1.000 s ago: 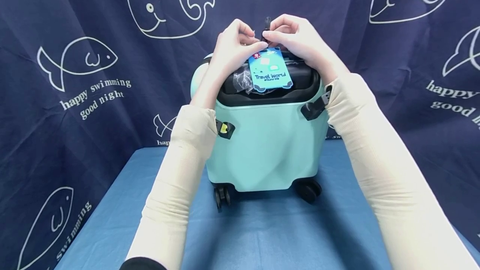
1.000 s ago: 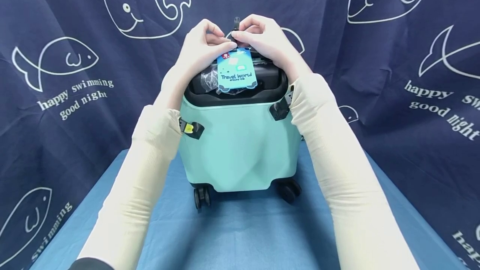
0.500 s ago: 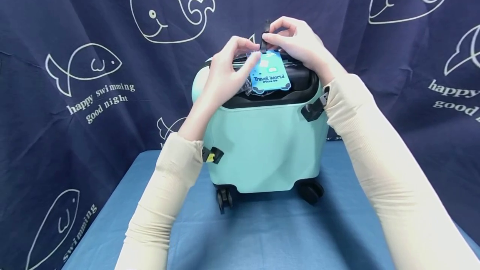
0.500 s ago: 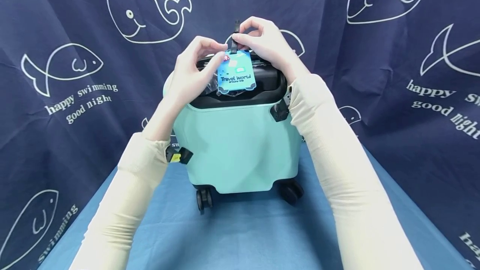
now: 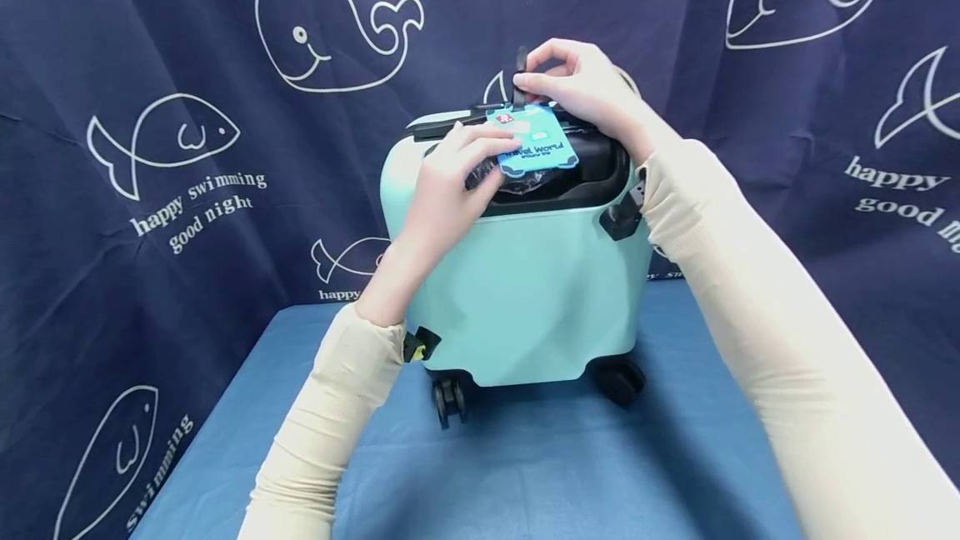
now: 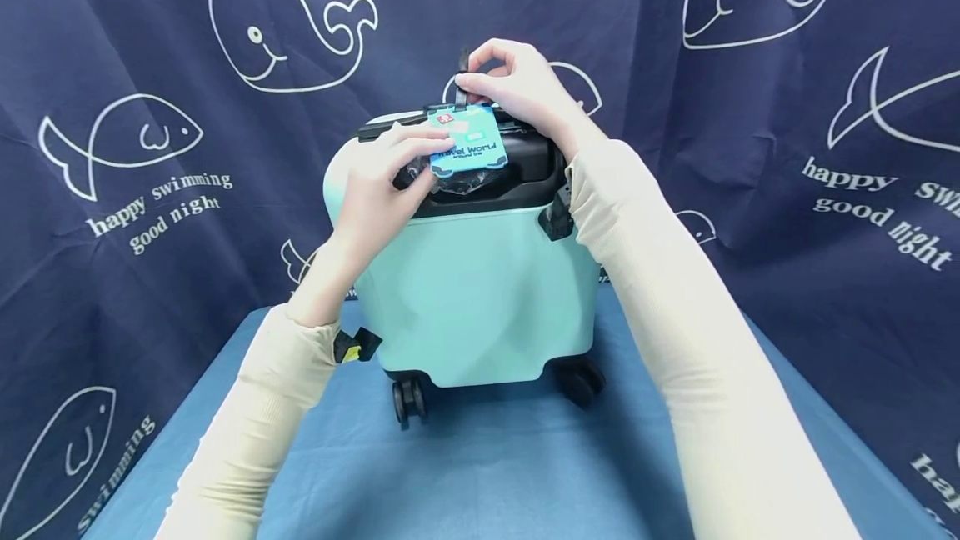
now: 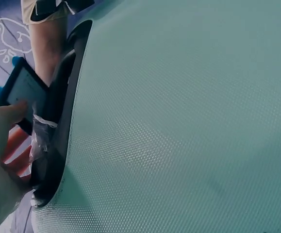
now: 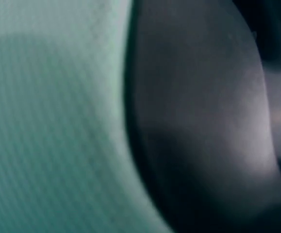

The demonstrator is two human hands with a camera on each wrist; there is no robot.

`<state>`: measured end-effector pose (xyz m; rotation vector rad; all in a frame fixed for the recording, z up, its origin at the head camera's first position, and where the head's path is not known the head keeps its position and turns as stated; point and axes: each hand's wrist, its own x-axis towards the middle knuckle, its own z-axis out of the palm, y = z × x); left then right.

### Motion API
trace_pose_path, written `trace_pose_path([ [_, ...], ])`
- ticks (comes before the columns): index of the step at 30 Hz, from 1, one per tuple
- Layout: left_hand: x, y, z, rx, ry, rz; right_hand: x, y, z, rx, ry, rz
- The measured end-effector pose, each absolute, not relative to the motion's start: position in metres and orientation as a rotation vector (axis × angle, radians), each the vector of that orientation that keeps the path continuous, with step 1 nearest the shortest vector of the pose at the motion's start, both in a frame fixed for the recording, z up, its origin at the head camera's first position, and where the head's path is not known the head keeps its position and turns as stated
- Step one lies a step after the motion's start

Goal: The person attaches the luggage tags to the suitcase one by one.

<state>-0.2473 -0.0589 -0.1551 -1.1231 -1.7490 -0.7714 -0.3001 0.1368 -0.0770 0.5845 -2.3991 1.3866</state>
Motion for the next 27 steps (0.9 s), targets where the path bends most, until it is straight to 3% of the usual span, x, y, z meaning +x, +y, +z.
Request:
trace_pose_path([
  [27,-0.271,-0.068,-0.166,-1.212,-1.538,-0.738,-0.311,0.124,-0.074,0.395,-2.600,1.066],
])
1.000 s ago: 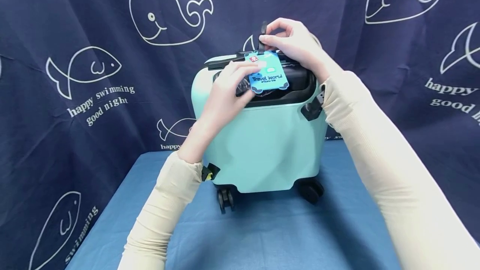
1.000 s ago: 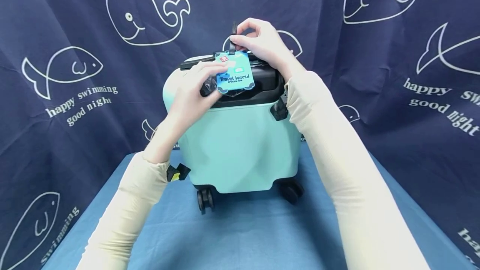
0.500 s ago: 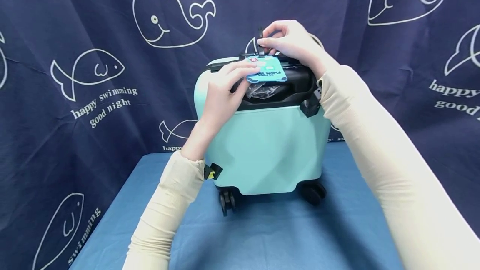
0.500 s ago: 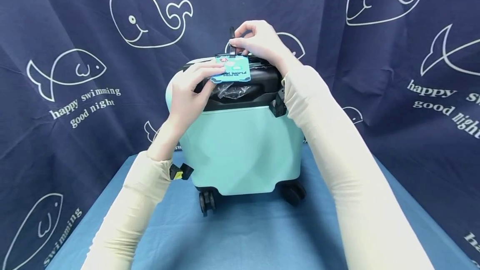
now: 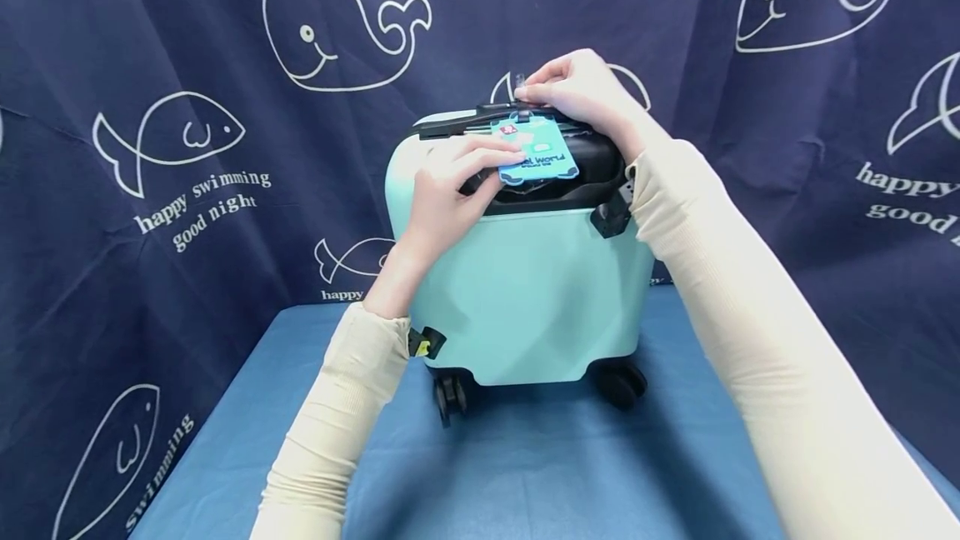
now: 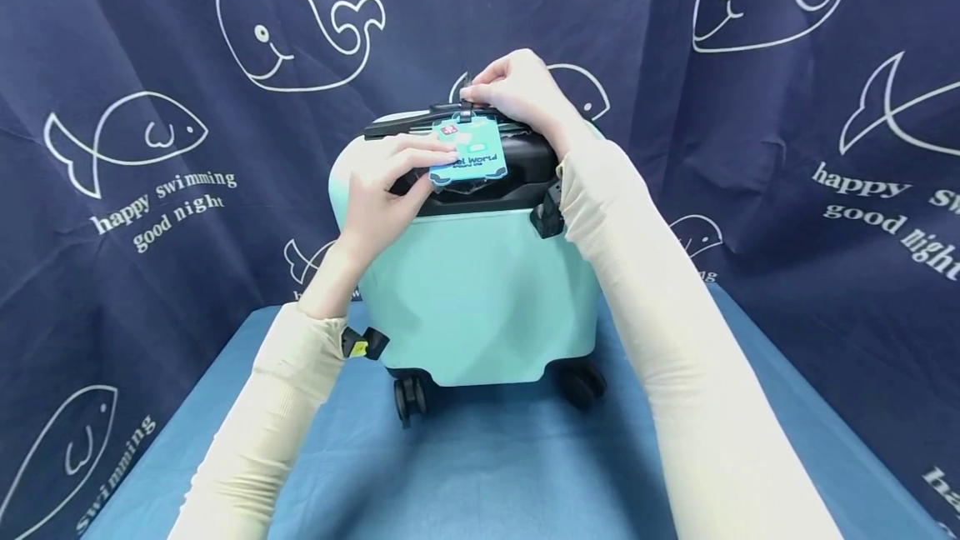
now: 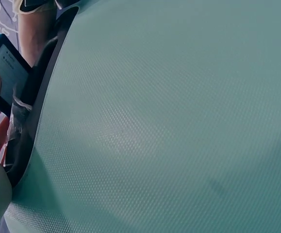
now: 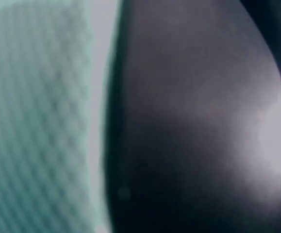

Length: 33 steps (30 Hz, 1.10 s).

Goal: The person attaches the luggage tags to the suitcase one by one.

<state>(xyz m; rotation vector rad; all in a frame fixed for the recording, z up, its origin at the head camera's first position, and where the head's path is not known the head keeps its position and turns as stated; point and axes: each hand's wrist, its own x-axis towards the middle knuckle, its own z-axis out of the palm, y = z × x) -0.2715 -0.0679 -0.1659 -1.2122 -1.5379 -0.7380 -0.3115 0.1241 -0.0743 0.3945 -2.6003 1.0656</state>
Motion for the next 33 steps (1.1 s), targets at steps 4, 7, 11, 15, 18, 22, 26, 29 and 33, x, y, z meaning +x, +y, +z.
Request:
trace_pose_path([
  [4,-0.270,-0.070,-0.164,-1.198,-1.533,-0.729,-0.313,0.120,-0.071,0.347,-2.628,1.044],
  [7,-0.268,-0.072,-0.163,-1.193,-1.533,-0.728,-0.313,0.117,-0.069,0.306,-2.641,1.013],
  [11,-0.266,-0.073,-0.162,-1.184,-1.539,-0.732,-0.313,0.115,-0.068,0.303,-2.631,0.996],
  [15,-0.264,-0.074,-0.161,-1.159,-1.549,-0.730,-0.313,0.115,-0.067,0.367,-2.596,1.031],
  [18,-0.264,-0.074,-0.160,-1.150,-1.554,-0.733,-0.313,0.114,-0.066,0.405,-2.575,1.066],
  [22,-0.264,-0.074,-0.159,-1.158,-1.569,-0.739,-0.312,0.116,-0.067,0.418,-2.548,1.052],
  [26,-0.264,-0.072,-0.160,-1.179,-1.615,-0.754,-0.311,0.120,-0.069,0.416,-2.516,0.974],
  [29,-0.264,-0.072,-0.161,-1.201,-1.660,-0.787,-0.311,0.124,-0.072,0.378,-2.494,0.917],
  [33,-0.261,-0.078,-0.164,-1.195,-1.666,-0.837,-0.307,0.131,-0.079,0.361,-2.408,0.781],
])
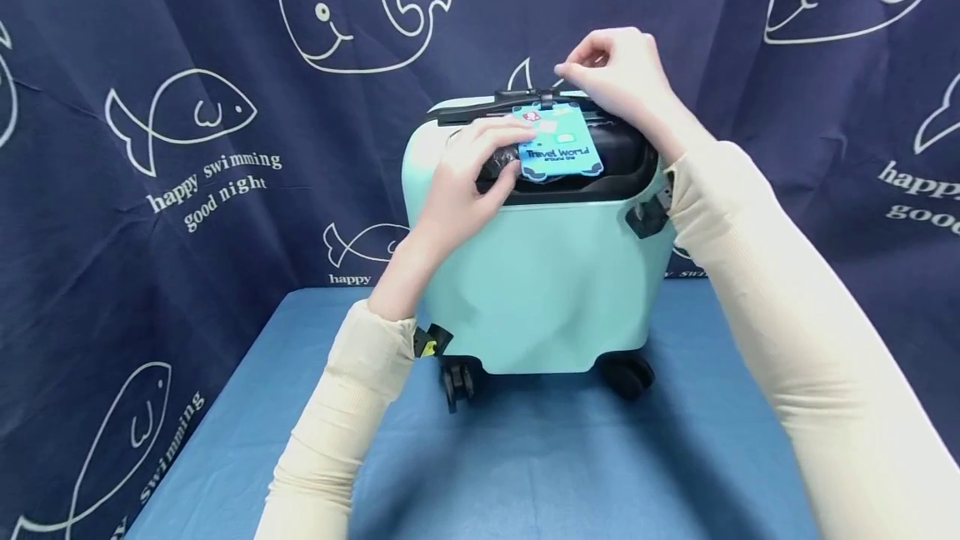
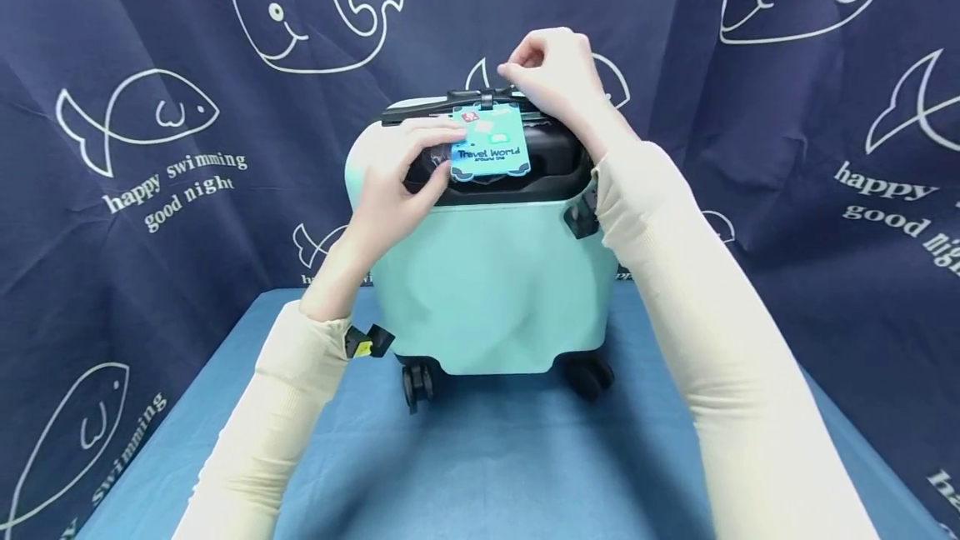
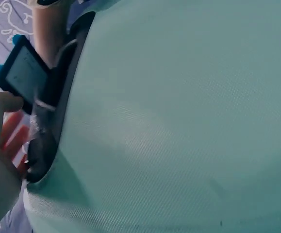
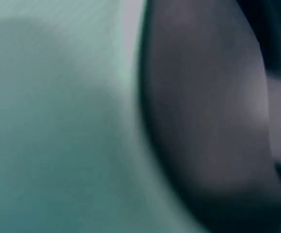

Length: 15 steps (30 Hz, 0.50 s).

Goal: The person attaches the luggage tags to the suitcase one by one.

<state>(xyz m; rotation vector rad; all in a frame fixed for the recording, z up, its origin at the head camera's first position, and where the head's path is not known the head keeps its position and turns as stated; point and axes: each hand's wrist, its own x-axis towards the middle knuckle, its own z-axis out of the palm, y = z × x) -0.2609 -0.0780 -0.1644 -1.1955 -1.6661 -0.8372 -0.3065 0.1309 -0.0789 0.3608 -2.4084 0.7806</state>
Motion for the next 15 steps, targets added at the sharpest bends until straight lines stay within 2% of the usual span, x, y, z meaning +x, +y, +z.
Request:
trace_pose_path([
  [7,-0.240,-0.112,-0.174,-0.936,-1.663,-0.915,-0.279,0.159,-0.100,0.440,-2.109,0.677],
  [15,-0.205,-0.159,-0.208,-0.668,-2.056,-0.814,-0.229,0.198,-0.148,0.394,-1.987,0.756],
])
